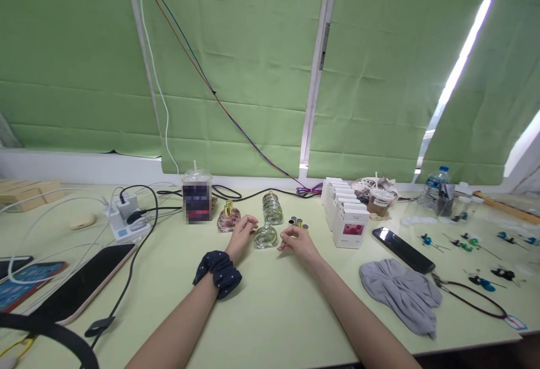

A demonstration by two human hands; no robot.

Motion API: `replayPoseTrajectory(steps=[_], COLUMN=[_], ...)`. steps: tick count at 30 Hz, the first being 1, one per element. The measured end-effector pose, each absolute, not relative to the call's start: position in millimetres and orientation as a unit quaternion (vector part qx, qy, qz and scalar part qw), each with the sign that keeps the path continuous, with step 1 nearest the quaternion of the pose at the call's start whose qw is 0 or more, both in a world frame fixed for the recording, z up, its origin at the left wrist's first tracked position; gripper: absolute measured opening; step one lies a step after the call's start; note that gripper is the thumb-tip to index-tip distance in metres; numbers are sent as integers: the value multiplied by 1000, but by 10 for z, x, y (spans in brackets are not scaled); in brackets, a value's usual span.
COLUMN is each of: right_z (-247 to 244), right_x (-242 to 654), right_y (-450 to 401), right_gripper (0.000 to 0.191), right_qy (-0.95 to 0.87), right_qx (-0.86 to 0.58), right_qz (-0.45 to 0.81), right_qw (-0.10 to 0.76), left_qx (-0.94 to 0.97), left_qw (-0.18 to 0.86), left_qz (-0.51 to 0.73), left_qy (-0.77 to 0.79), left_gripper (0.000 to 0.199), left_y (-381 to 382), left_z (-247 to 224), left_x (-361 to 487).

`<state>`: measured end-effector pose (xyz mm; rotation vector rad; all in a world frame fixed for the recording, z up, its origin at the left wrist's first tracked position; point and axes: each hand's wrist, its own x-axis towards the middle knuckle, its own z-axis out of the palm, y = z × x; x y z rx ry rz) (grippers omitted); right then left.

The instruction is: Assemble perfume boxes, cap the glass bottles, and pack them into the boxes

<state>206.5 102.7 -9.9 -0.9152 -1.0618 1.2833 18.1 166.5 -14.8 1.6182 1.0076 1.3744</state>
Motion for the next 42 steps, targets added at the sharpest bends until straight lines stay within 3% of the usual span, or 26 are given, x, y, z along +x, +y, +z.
replayPoseTrajectory(steps=[6, 10, 14, 21, 29, 34, 42], right_z=[-46, 91, 184, 175, 111, 92, 5], right_x=[2030, 1971, 1784, 1636, 1665, 1658, 1611], right_y=[1053, 1116, 1194, 1257, 1265, 1269, 1308], right_gripper=[32, 24, 27, 16, 19, 17, 15], right_qy=[-474, -495, -494, -573, -605, -622, -604], right_qx=[-428, -425, -395, -426, -423, -412, -398], right_qz=[445, 408, 430, 302, 287, 252, 247], right_qw=[628, 639, 644, 632, 611, 616, 644], left_qx=[667, 686, 690, 702, 748, 804, 813], left_qw=[467, 521, 536, 491, 407, 318, 294], left_qz=[464, 410, 407, 443, 440, 423, 417], left_qy=[348, 299, 266, 265, 284, 272, 279], left_gripper=[30, 54, 48, 32, 49, 40, 37], left_y=[1558, 1477, 1453, 1511, 1526, 1546, 1571], left_z=[-57, -22, -20, -21, -42, -83, -115], left_x=[181, 164, 168, 147, 111, 105, 113])
